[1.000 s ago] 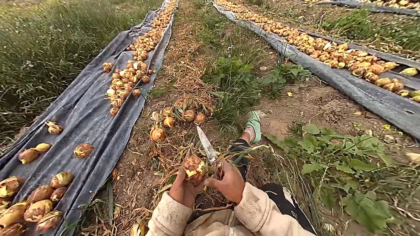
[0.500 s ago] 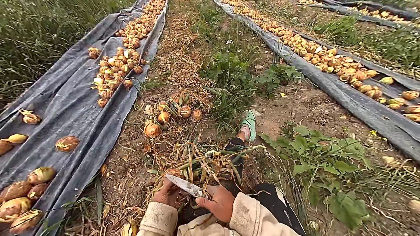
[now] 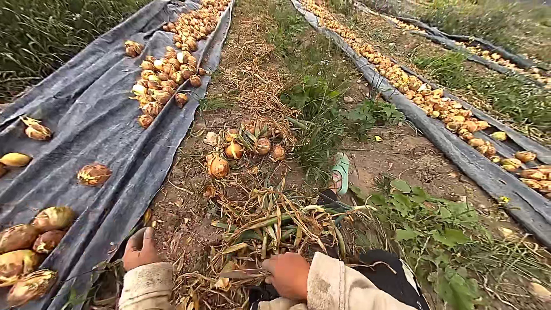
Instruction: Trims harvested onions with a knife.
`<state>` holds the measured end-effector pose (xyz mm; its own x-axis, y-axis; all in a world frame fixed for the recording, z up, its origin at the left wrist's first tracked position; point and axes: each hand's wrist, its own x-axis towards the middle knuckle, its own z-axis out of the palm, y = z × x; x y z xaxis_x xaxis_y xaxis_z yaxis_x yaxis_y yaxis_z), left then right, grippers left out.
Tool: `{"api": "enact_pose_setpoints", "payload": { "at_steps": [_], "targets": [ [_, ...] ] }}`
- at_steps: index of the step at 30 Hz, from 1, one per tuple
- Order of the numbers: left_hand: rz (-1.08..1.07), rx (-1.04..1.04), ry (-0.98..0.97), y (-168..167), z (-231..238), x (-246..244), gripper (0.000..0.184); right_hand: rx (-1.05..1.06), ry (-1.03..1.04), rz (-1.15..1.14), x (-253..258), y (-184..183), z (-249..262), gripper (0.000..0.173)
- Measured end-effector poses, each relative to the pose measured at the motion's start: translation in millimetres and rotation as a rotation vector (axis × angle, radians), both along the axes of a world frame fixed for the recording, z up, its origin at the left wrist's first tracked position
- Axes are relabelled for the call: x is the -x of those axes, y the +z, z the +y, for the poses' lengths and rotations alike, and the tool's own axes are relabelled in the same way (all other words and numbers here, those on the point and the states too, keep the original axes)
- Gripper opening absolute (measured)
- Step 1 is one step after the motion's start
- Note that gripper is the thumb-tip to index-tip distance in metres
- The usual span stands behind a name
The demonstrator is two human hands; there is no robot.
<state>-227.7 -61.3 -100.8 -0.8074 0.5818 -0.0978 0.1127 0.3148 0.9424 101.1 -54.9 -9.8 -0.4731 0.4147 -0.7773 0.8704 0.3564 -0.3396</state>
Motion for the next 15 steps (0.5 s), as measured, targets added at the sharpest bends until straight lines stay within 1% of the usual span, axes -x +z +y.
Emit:
{"api": "enact_pose_setpoints", "payload": {
  "at_steps": [2,3,4,5,8,11,13,15],
  "targets": [
    [0.241,0.325,-0.081,-52.7,-17.4,6.8,0.056,0.009,0.053,-0.022,15.6,-16.0,-1.3,0.036],
    [0.332,0.471,-0.090,-76.7,-28.9,6.7,0.064,0.011,0.044,-0.037,20.3,-25.9,-1.7,0.035],
    [0.389,0.584,-0.106,-94.8,-40.2,5.6,0.068,0.011,0.014,-0.062,23.5,-35.0,-1.8,0.035],
    [0.435,0.640,-0.125,-106.6,-46.7,5.6,0.067,0.001,-0.032,-0.085,24.8,-42.2,-0.4,0.036],
    [0.496,0.757,-0.164,-127.9,-46.0,10.7,0.063,-0.071,-0.143,-0.123,20.4,-55.5,6.0,0.038],
    [0.517,0.771,-0.152,-128.5,-43.8,12.1,0.062,-0.117,-0.165,-0.141,22.4,-55.0,10.3,0.037],
    [0.483,0.742,-0.147,-117.8,-42.8,10.9,0.062,-0.101,-0.145,-0.155,25.4,-49.4,12.0,0.037],
    [0.458,0.626,-0.092,-115.5,-43.6,12.7,0.063,-0.099,-0.115,-0.150,24.8,-47.3,14.2,0.036]
  ]
}}
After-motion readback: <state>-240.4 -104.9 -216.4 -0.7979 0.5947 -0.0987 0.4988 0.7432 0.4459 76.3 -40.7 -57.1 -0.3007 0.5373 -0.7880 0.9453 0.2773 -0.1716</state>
